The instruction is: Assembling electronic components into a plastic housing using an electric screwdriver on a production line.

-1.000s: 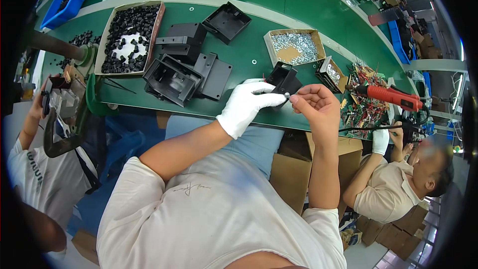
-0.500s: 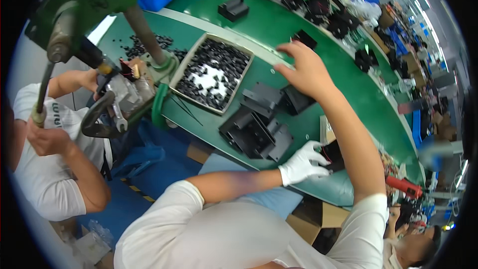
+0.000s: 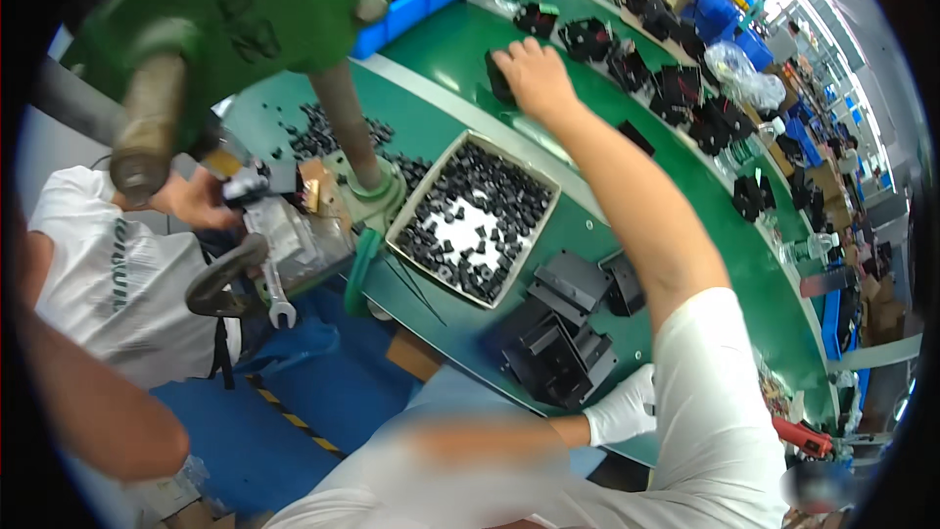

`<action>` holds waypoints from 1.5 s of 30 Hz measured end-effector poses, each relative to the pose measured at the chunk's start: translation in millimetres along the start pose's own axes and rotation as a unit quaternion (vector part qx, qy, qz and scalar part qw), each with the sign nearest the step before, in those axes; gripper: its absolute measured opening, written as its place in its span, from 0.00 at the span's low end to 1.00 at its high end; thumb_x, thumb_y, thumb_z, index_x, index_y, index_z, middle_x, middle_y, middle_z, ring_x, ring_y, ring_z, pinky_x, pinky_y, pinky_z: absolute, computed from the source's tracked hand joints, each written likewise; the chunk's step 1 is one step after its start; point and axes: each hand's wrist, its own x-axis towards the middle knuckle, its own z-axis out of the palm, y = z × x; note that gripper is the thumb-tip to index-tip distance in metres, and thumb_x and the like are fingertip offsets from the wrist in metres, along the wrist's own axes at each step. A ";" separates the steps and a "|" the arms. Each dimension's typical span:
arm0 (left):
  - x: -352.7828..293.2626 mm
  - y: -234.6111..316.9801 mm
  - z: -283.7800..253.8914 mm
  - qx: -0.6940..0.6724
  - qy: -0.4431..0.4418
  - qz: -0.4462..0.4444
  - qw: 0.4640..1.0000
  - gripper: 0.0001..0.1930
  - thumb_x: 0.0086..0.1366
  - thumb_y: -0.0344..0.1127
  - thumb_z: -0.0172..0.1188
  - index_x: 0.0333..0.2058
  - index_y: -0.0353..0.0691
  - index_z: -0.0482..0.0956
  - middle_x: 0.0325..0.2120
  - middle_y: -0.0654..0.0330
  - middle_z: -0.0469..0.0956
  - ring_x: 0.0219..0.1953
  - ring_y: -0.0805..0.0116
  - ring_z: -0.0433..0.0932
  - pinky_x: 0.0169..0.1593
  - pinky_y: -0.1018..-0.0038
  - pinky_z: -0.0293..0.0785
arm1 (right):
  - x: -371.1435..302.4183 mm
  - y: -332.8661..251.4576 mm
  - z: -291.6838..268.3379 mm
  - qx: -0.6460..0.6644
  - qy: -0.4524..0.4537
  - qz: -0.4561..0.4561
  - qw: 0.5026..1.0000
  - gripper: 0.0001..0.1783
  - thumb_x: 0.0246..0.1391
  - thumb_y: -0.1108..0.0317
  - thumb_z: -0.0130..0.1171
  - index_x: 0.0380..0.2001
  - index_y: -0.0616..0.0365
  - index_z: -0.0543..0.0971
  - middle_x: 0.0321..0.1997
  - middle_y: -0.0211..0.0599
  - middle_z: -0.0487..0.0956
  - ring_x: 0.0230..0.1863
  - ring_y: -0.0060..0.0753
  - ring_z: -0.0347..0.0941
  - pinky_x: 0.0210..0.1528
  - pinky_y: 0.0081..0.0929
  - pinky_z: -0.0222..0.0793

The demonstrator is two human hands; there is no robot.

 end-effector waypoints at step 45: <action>-99.3 -5.7 106.9 0.463 0.260 0.124 0.838 0.13 0.67 0.26 0.61 0.49 0.29 0.83 0.48 0.57 0.85 0.46 0.72 0.80 0.52 0.80 0.72 | -475.7 91.7 -175.9 0.276 -0.343 0.381 0.813 0.07 0.44 0.70 0.72 0.30 0.53 0.88 0.29 0.34 0.85 0.31 0.39 0.79 0.39 0.34 0.76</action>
